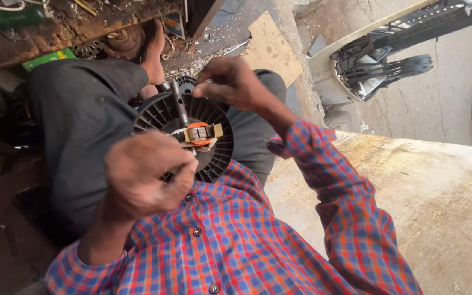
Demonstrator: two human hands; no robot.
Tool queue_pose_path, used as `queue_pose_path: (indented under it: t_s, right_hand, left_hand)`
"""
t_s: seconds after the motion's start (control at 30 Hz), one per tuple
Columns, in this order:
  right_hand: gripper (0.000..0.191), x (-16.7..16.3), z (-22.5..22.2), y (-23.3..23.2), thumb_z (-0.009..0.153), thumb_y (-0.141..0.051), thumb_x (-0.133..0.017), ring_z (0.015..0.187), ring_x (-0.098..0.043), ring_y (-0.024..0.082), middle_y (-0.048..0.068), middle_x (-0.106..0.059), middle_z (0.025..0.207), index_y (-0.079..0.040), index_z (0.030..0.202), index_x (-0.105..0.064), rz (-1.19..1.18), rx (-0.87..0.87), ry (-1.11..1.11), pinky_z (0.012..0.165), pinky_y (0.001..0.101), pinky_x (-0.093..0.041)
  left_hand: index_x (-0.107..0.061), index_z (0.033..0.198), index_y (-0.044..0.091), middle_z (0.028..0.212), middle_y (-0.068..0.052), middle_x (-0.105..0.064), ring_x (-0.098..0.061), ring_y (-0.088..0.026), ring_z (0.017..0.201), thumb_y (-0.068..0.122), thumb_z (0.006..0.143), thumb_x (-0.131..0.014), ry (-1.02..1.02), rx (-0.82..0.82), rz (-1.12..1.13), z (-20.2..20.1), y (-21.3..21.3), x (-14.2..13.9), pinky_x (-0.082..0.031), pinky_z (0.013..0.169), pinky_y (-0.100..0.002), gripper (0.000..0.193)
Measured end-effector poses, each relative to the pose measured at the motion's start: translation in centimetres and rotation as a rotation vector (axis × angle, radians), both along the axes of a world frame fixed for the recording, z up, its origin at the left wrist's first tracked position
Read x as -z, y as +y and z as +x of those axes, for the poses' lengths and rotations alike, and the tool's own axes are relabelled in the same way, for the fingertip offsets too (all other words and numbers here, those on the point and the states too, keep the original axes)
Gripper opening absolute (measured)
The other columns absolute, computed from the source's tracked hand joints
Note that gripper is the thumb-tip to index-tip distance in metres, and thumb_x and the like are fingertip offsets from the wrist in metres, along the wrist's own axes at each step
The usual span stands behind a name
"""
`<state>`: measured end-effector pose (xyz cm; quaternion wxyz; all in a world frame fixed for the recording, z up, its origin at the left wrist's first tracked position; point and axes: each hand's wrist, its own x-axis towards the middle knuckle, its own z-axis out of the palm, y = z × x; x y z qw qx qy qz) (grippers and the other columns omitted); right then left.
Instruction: The person sits on the ground with a small electric motor armature and fan housing on their lap. They fit a brush and copper contact assembly onto the armature shaft, press and adjust the components by hand, reposition the assembly repeatedly, and work the parts into place throughout the clip.
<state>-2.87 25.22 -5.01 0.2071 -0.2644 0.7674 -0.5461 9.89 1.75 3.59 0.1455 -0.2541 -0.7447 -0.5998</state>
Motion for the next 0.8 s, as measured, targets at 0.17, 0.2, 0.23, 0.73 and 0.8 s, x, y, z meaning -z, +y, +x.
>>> queue_pose_path:
  t_s: [0.17, 0.2, 0.23, 0.73, 0.8]
  right_hand:
    - [0.019, -4.1, -0.6, 3.5, 0.091, -0.017, -0.088, 0.065, -0.057, 0.017, 0.006, -0.061, 0.075, -0.004, 0.090, -0.075, 0.249, 0.082, 0.412, 0.058, 0.0326, -0.043]
    - [0.020, -5.0, 0.0, 4.0, 0.089, -0.018, -0.089, 0.063, -0.059, 0.019, 0.008, -0.058, 0.071, -0.004, 0.088, -0.074, 0.343, 0.054, 0.522, 0.057, 0.0342, -0.043]
    - [0.016, -5.7, 1.1, 4.1, 0.088, -0.018, -0.086, 0.068, -0.060, 0.022, 0.008, -0.060, 0.077, -0.007, 0.091, -0.074, 0.380, -0.018, 0.593, 0.060, 0.0351, -0.045]
    - [0.024, -10.1, 5.3, 0.5, 0.080, -0.012, -0.075, 0.087, -0.062, 0.028, 0.008, -0.059, 0.091, -0.006, 0.103, -0.067, 0.223, -0.334, 0.723, 0.078, 0.0445, -0.047]
    - [0.013, -6.3, 2.9, -0.1, 0.091, -0.006, -0.076, 0.081, -0.061, 0.023, 0.006, -0.060, 0.090, -0.007, 0.102, -0.069, 0.102, -0.220, 0.463, 0.072, 0.0351, -0.047]
  left_hand:
    - [-0.073, 0.086, 0.002, 0.081, -0.010, -0.070, -0.068, -0.022, 0.074, 0.016, 0.089, -0.083, -0.167, 0.040, -0.234, -7.2, -0.2, 1.5, -0.053, 0.067, -0.036, 0.018]
    - [-0.074, 0.084, 0.002, 0.078, -0.011, -0.071, -0.068, -0.023, 0.071, 0.021, 0.086, -0.085, -0.224, 0.125, -0.338, -8.5, 0.1, 2.9, -0.053, 0.068, -0.039, 0.022]
    - [-0.076, 0.081, 0.002, 0.076, -0.011, -0.071, -0.068, -0.023, 0.068, 0.027, 0.082, -0.086, -0.286, 0.214, -0.441, -9.2, 0.1, 4.5, -0.054, 0.069, -0.041, 0.027]
    - [-0.072, 0.101, 0.003, 0.092, -0.007, -0.070, -0.070, -0.021, 0.075, 0.005, 0.090, -0.081, 0.077, 0.004, -0.278, 1.7, 0.5, 1.1, -0.055, 0.062, -0.034, 0.015]
    - [-0.071, 0.099, 0.003, 0.090, -0.007, -0.068, -0.069, -0.022, 0.074, 0.002, 0.089, -0.080, 0.114, -0.106, -0.325, 2.2, 0.5, 2.1, -0.054, 0.063, -0.035, 0.014]
